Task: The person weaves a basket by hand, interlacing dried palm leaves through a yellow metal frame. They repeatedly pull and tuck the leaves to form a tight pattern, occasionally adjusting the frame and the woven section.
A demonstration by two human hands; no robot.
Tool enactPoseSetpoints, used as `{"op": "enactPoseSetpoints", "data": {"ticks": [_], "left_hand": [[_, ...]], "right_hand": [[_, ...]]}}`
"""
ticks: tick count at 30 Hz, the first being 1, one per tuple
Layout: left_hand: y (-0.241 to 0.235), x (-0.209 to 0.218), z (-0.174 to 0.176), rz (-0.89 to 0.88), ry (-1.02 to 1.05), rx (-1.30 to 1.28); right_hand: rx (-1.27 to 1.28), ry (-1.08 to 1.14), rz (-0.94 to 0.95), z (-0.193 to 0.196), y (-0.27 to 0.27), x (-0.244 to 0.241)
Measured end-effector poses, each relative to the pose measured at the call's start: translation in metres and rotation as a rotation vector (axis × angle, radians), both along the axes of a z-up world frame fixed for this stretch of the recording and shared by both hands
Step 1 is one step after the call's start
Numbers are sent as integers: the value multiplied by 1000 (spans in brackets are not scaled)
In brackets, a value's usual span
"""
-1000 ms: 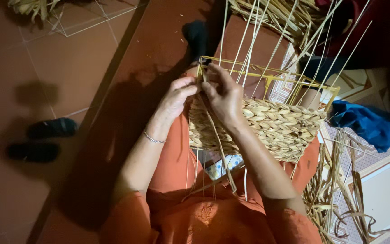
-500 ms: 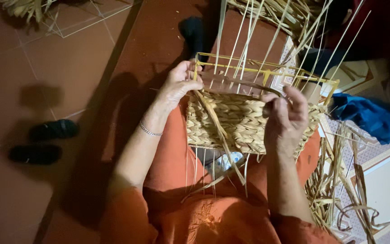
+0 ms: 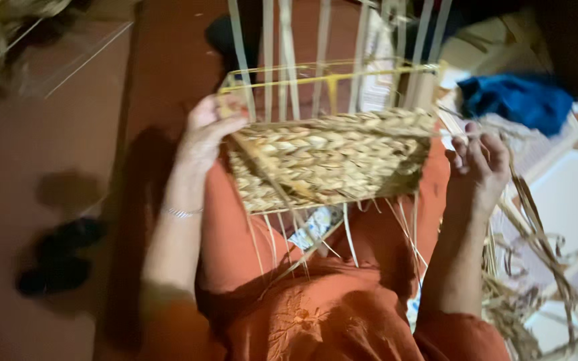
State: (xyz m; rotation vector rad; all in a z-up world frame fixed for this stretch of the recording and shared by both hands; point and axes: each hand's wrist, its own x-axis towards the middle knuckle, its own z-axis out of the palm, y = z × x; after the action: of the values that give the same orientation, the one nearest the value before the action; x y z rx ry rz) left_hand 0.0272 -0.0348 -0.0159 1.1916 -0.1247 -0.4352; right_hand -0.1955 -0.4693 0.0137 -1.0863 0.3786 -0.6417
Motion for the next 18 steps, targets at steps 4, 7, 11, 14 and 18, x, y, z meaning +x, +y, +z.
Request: {"op": "enactPoseSetpoints", "data": {"ticks": [4,7,11,14,18], "left_hand": [[7,5,8,-63,-4,44],[12,7,10,-68,-32,107],[22,7,6,-49,69,130],[25,12,-3,-34,52,59],[30,5,-15,-31,26,-22]], "right_hand": [[-39,265,-224,-15,-46,-38],[-116,324,-325,-44,-81,-80],[-348,551,-322,-88,-120,-121],[-535,823,-304,-112,-125,-125],[-1028,895,-277,-131,-126,-103]]}}
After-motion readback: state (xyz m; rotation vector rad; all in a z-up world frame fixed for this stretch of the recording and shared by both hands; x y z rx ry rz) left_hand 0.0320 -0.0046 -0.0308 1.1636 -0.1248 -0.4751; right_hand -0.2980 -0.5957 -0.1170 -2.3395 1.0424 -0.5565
